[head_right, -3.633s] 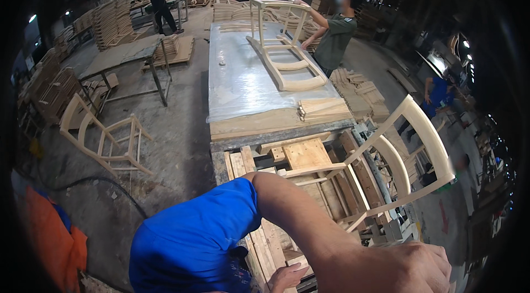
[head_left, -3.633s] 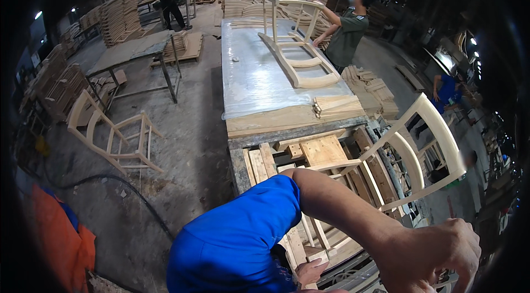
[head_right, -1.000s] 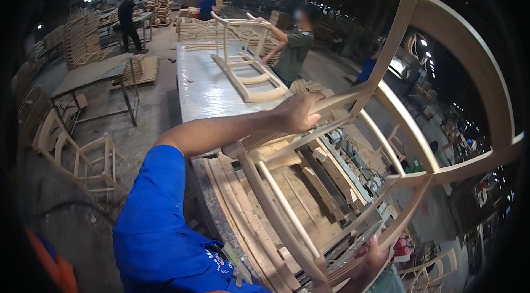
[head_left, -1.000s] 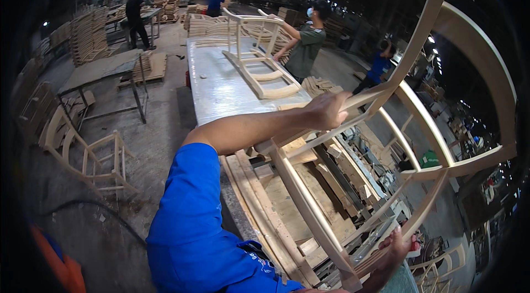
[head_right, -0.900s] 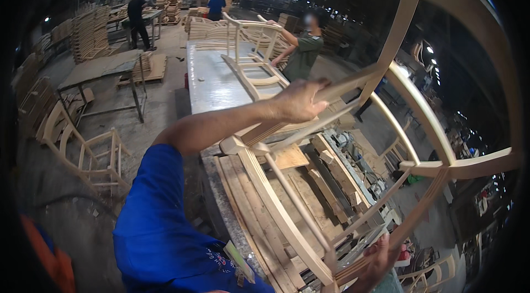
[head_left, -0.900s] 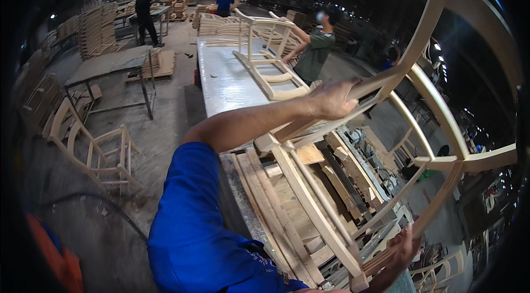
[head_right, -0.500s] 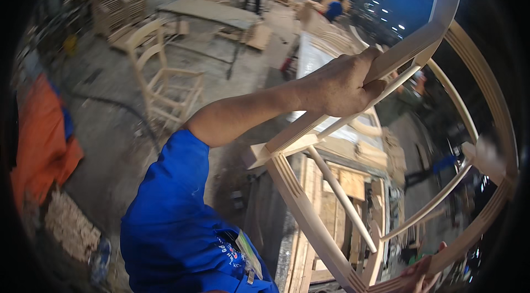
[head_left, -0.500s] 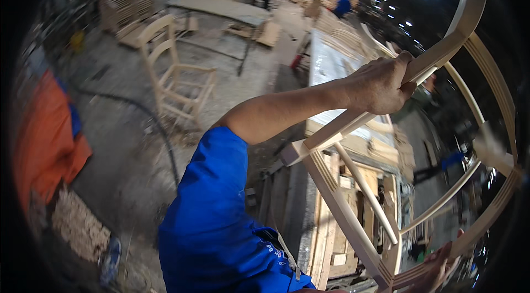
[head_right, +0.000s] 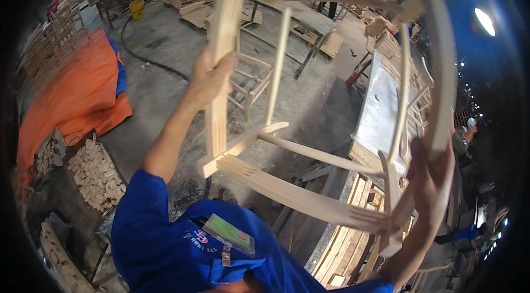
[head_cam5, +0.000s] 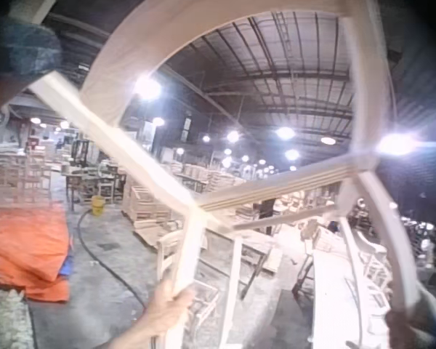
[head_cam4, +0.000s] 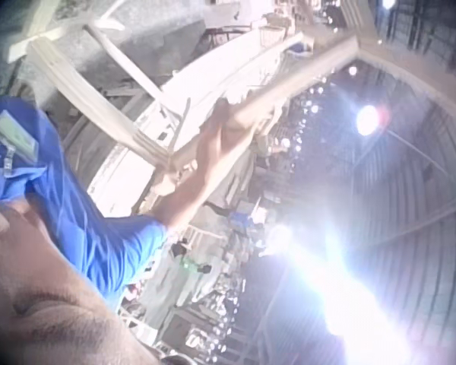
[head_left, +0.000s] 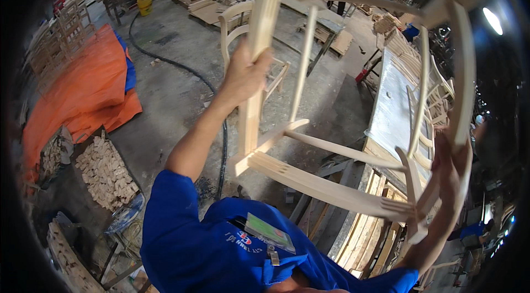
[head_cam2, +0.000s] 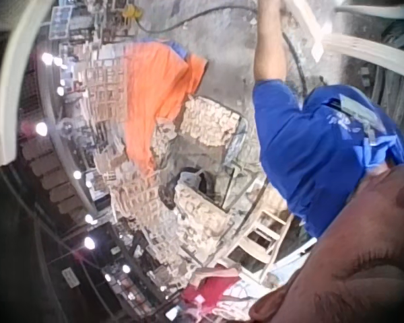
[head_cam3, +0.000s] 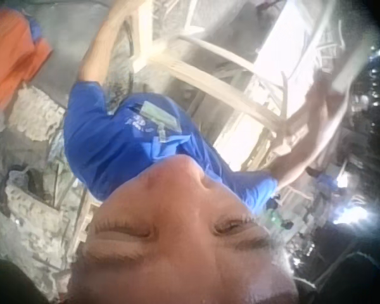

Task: The person assembles a wooden chair frame by fitting the backrest and seat rails into place. They use a pneumatic nail gun to fasten the joints and then move the completed frame to the floor.

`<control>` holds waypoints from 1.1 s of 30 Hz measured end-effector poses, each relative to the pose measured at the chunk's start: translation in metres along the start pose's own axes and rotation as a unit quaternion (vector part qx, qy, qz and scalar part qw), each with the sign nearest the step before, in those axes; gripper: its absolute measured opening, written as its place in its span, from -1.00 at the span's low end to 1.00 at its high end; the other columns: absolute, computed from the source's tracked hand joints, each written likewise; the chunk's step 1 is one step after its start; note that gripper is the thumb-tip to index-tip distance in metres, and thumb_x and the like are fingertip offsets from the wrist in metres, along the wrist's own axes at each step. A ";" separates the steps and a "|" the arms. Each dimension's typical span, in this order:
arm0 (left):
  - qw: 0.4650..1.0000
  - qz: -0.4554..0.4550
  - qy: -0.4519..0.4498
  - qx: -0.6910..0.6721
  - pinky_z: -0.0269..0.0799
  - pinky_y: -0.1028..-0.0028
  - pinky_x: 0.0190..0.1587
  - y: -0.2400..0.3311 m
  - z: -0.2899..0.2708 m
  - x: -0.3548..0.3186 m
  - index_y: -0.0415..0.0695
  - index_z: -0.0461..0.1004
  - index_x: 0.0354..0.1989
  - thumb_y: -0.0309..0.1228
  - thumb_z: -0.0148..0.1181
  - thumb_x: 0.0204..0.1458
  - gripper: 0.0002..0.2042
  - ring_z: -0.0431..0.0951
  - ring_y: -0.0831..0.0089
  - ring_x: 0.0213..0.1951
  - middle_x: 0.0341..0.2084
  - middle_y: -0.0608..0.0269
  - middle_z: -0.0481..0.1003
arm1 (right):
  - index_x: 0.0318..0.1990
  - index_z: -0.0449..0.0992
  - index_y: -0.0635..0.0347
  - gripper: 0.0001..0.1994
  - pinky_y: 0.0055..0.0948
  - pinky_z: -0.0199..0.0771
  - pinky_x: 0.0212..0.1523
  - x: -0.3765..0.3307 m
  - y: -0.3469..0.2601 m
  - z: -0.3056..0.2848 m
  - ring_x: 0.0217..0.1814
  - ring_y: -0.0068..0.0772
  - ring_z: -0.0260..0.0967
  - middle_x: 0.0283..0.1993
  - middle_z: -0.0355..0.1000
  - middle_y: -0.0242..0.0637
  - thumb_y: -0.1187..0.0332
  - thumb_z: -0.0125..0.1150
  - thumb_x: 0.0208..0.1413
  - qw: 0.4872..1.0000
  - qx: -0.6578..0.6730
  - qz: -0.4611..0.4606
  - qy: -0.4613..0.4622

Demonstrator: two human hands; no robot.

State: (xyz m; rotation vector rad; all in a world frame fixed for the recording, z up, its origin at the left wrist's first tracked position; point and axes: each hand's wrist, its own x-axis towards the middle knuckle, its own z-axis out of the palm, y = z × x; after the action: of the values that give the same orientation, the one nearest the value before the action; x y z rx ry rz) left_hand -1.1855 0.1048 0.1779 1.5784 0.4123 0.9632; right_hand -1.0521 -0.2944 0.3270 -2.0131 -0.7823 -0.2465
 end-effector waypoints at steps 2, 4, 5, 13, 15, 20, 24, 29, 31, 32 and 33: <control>0.997 -0.042 0.064 0.018 0.58 0.47 -0.57 -0.012 -0.033 -0.013 -0.27 0.33 0.26 -0.37 0.17 0.35 -0.62 0.53 0.50 -0.47 -0.34 0.21 0.46 | 0.31 0.44 0.23 -0.57 -0.61 0.25 -0.54 0.023 0.004 0.039 -0.52 -0.77 0.27 -0.40 0.41 -0.56 0.35 0.34 0.36 0.998 0.036 -0.029 -0.052; 0.991 -0.065 0.120 -0.003 0.53 0.48 -0.59 -0.030 -0.064 -0.024 -0.21 0.40 0.14 -0.34 0.23 0.34 -0.69 0.51 0.51 -0.49 -0.37 0.26 0.45 | 0.32 0.42 0.26 -0.55 -0.57 0.29 -0.53 0.045 0.003 0.075 -0.51 -0.74 0.29 -0.39 0.41 -0.51 0.35 0.35 0.35 0.989 0.036 -0.026 -0.143; 0.987 -0.061 0.147 -0.020 0.50 0.47 -0.60 -0.037 -0.082 -0.032 -0.20 0.42 0.10 -0.33 0.24 0.34 -0.71 0.50 0.52 -0.51 -0.39 0.26 0.44 | 0.34 0.39 0.27 -0.52 -0.57 0.30 -0.51 0.053 -0.003 0.098 -0.49 -0.73 0.29 -0.40 0.41 -0.50 0.35 0.35 0.35 0.983 0.025 -0.020 -0.182; 0.923 -0.216 0.317 0.034 0.40 0.47 -0.65 -0.099 -0.173 -0.090 -0.13 0.45 -0.10 -0.20 0.26 0.35 -0.75 0.39 0.54 -0.67 -0.59 0.36 0.36 | 0.43 0.35 0.29 -0.36 -0.10 0.58 -0.02 0.117 0.031 0.298 -0.07 -0.08 0.64 -0.09 0.64 0.06 0.10 0.32 0.34 0.920 0.039 -0.106 -0.375; 0.906 -0.228 0.354 0.027 0.38 0.48 -0.65 -0.115 -0.182 -0.103 -0.10 0.45 -0.15 -0.14 0.28 0.35 -0.72 0.38 0.53 -0.70 -0.62 0.38 0.35 | 0.40 0.41 0.24 -0.38 -0.09 0.58 0.07 0.126 0.028 0.351 0.01 -0.07 0.64 -0.01 0.63 0.09 0.06 0.33 0.32 0.912 0.056 -0.079 -0.397; 0.888 -0.223 0.397 0.066 0.37 0.41 -0.67 -0.142 -0.258 -0.127 -0.05 0.37 -0.24 -0.04 0.27 0.34 -0.65 0.43 0.47 -0.71 -0.63 0.34 0.38 | 0.31 0.48 0.23 -0.39 -0.13 0.60 0.12 0.118 -0.006 0.463 0.07 -0.03 0.64 0.02 0.64 0.03 0.00 0.39 0.26 0.886 0.054 -0.072 -0.454; 0.854 -0.263 0.445 0.060 0.42 0.44 -0.60 -0.175 -0.316 -0.118 -0.09 0.44 -0.23 -0.05 0.30 0.32 -0.65 0.41 0.51 -0.69 -0.61 0.35 0.39 | 0.29 0.49 0.21 -0.39 -0.10 0.60 0.14 0.101 -0.023 0.560 0.07 0.02 0.64 -0.01 0.64 0.06 0.04 0.43 0.21 0.881 0.033 -0.124 -0.456; 0.910 -0.171 0.378 -0.023 0.56 0.34 -0.39 -0.190 -0.420 -0.101 -0.15 0.46 -0.03 0.07 0.24 0.33 -0.54 0.54 0.41 -0.49 -0.42 0.27 0.52 | 0.37 0.43 0.18 -0.31 -0.07 0.60 0.10 0.093 -0.048 0.672 0.01 -0.02 0.65 -0.08 0.65 0.06 0.13 0.52 0.14 0.873 0.068 -0.179 -0.448; 0.889 -0.170 0.424 -0.036 0.59 0.16 -0.06 -0.185 -0.445 -0.095 -0.14 0.28 0.41 0.19 0.10 0.34 -0.30 0.59 0.25 -0.13 0.00 0.12 0.55 | 0.37 0.46 0.17 -0.32 -0.08 0.62 0.09 0.078 -0.048 0.705 0.00 0.04 0.65 -0.08 0.66 0.04 0.16 0.50 0.11 0.875 0.071 -0.211 -0.429; 0.888 -0.197 0.407 -0.082 0.42 -0.03 0.25 -0.177 -0.460 -0.085 0.00 -0.09 0.64 0.32 -0.02 0.33 -0.10 0.46 0.02 0.20 0.37 0.07 0.34 | 0.34 0.51 0.13 -0.35 -0.10 0.63 0.06 0.071 -0.048 0.717 -0.03 0.09 0.64 -0.09 0.65 0.06 0.14 0.49 0.08 0.879 0.073 -0.211 -0.422; 0.891 -0.206 0.396 -0.078 0.43 -0.02 0.25 -0.173 -0.469 -0.079 -0.03 -0.08 0.64 0.39 -0.08 0.29 -0.05 0.47 0.01 0.20 0.38 0.04 0.32 | 0.33 0.53 0.11 -0.36 -0.09 0.63 0.07 0.066 -0.051 0.729 -0.02 0.11 0.64 -0.09 0.65 0.08 0.14 0.48 0.06 0.876 0.063 -0.194 -0.437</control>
State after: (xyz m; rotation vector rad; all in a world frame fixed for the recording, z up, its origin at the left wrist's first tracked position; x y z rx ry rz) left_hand -1.5491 0.3944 -0.0224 0.8319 1.1548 1.2334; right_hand -1.1280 0.3552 -0.0057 -1.7805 -1.7187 0.5303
